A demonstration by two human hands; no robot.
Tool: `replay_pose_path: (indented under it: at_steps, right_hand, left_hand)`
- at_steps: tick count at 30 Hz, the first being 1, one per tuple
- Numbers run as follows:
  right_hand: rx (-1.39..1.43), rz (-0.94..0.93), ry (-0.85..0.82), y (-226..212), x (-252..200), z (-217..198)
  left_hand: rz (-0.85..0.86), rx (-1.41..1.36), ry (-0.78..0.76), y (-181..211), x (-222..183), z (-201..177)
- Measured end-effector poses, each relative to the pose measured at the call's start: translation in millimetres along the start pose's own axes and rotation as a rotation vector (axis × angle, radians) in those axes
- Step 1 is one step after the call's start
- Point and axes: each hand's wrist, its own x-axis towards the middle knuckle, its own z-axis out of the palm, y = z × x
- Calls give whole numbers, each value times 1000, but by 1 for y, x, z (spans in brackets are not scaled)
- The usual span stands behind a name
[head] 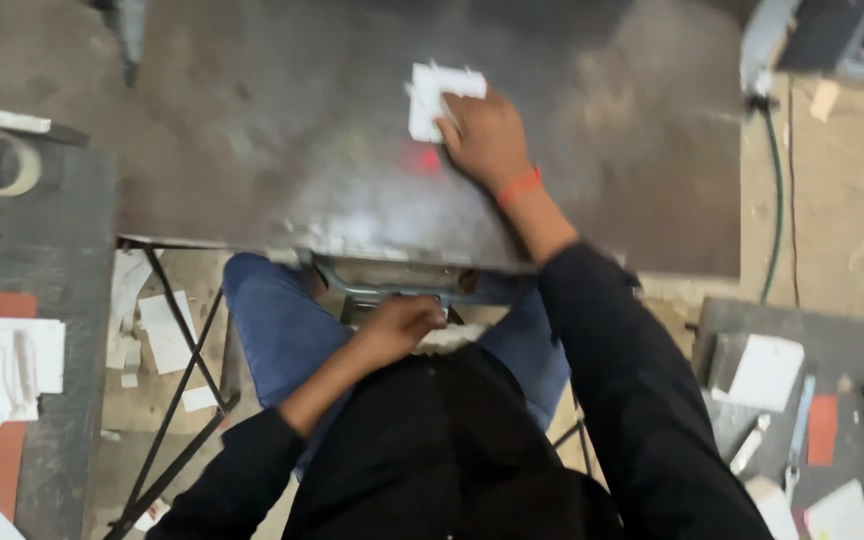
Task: Placing small paper cards into an industrial press to punch holes or markings and removing them.
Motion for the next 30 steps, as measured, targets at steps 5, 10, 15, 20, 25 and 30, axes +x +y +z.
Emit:
replay_pose_path:
  at_steps: [5, 10, 15, 20, 25, 30]
  right_hand:
    - [-6, -75, 351, -25, 17, -22]
    - [107, -76, 314, -123, -101, -107]
    - [157, 190, 249, -43, -264, -122]
    - [-290, 873, 450, 54, -419, -200]
    - [-510, 965, 167, 86, -458, -217]
    - [-574, 1141, -94, 75, -453, -232]
  left_hand:
    - [163, -629, -274, 116, -25, -15]
    - [323, -811, -771, 265, -3, -1]
    - [401, -725, -860, 274, 6, 35]
    - [494, -644, -891, 272, 11, 57]
    - [615, -536, -921, 277, 15, 68]
    - [739, -470, -988, 262, 23, 75]
